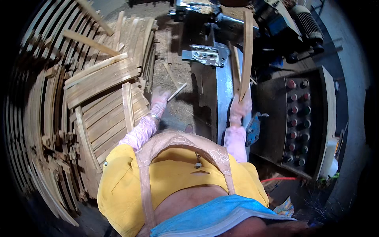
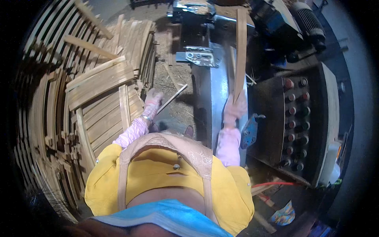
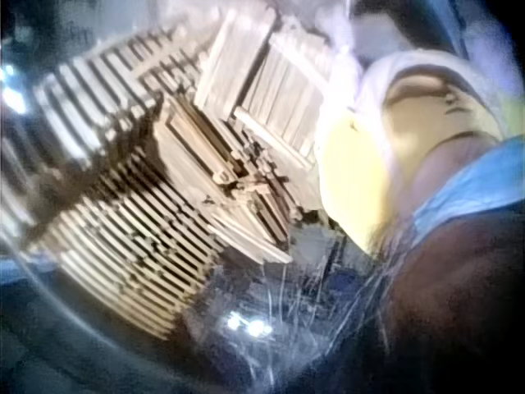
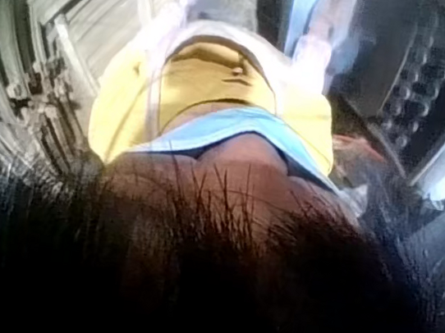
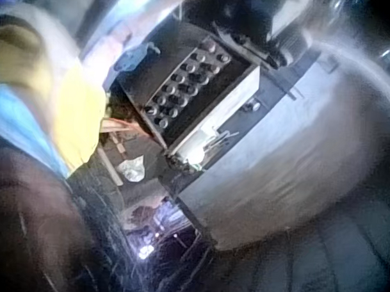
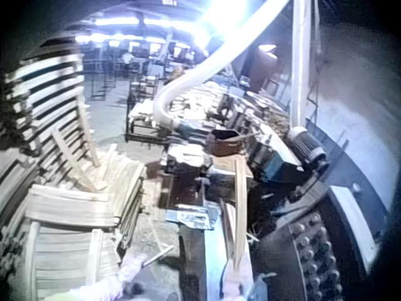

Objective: The person handles wood slats one at a time, feeding them into a woodworking machine and then stacking them onto a large pile.

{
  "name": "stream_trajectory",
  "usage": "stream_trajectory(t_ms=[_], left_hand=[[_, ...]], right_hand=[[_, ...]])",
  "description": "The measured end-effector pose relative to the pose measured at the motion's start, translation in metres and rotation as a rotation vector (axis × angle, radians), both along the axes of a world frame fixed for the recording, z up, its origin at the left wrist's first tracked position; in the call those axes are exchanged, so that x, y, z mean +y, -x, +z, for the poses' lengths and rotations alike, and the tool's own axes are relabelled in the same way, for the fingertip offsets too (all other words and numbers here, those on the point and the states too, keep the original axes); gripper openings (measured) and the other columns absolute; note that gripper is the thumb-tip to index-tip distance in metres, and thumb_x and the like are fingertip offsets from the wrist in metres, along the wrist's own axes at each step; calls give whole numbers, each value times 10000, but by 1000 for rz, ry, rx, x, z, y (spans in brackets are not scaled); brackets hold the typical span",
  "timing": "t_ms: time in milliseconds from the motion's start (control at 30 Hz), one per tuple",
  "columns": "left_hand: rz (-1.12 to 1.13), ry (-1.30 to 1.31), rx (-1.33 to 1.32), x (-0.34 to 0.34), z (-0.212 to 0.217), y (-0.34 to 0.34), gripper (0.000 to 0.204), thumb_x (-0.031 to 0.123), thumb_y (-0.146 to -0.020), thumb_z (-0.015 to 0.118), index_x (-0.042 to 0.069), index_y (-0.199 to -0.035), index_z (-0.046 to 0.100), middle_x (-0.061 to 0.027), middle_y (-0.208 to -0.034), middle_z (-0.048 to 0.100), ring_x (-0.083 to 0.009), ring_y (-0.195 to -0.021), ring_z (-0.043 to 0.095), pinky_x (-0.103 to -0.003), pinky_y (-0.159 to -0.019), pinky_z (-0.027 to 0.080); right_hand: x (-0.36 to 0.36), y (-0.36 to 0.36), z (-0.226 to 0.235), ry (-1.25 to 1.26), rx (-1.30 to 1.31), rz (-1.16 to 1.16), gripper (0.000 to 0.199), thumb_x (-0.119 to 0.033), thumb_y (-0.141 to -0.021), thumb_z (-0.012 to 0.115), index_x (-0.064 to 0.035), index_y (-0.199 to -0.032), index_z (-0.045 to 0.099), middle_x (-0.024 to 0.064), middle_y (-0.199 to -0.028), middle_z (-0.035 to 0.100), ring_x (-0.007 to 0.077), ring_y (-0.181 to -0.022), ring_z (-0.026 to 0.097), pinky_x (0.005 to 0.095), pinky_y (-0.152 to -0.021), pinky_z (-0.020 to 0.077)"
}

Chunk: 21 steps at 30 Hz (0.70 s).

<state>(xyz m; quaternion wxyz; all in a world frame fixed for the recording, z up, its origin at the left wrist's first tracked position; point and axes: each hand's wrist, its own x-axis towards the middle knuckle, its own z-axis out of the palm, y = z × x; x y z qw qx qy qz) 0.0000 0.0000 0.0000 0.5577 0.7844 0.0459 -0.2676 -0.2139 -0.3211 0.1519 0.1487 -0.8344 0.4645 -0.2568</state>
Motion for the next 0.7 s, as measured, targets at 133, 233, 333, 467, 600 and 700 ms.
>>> stream_trajectory(t_ms=[133, 233, 333, 467, 600, 700], left_hand=[[285, -19, -316, 6, 56, -27, 783, 331, -877, 769, -41, -1481, 438, -241, -1362, 628, -318, -1226, 619, -392, -1052, 466], [742, 246, -274, 77, 78, -74, 681, 332, -879, 776, -26, -1393, 507, -223, -1199, 680, -323, -1050, 650, -425, -944, 496], [1251, 477, -197, 148, 52, -124, 563, 308, -901, 756, -7, -1328, 568, -192, -1088, 704, -323, -915, 660, -438, -851, 528], [724, -345, -393, 200, 33, -137, 738, 376, -887, 771, -70, -1408, 498, -231, -1264, 644, -344, -1038, 660, -517, -942, 552], [905, 175, -232, 287, -48, -187, 715, 285, -885, 779, -69, -1432, 485, -232, -1337, 601, -332, -1150, 635, -478, -972, 560], [940, 136, -208, 274, -43, -186, 674, 109, -818, 827, -20, -1412, 534, -206, -1266, 657, -290, -1100, 661, -391, -982, 548]], right_hand=[[-59, -24, 1, 305, 38, 33, 622, -342, -904, 717, -111, -1456, 549, 219, -1125, 699, 423, -1033, 654, 523, -912, 514], [-4, -19, -2, 110, 65, 33, 550, -313, -927, 679, -95, -1419, 567, 226, -1129, 691, 434, -1051, 641, 530, -905, 504], [55, 56, -9, 7, 87, 88, 479, -253, -931, 658, -48, -1363, 616, 248, -988, 702, 455, -932, 662, 529, -826, 526], [124, 204, -16, 30, 405, -62, 599, -305, -892, 702, -44, -1417, 578, 229, -1237, 683, 437, -1135, 619, 532, -978, 481], [133, 239, -18, -25, 469, -69, 655, -283, -878, 722, -45, -1457, 527, 243, -1217, 676, 440, -1116, 617, 540, -941, 489], [113, 175, -9, 124, 400, -100, 610, -279, -877, 719, -35, -1414, 561, 238, -1138, 694, 446, -1039, 637, 540, -891, 500]])
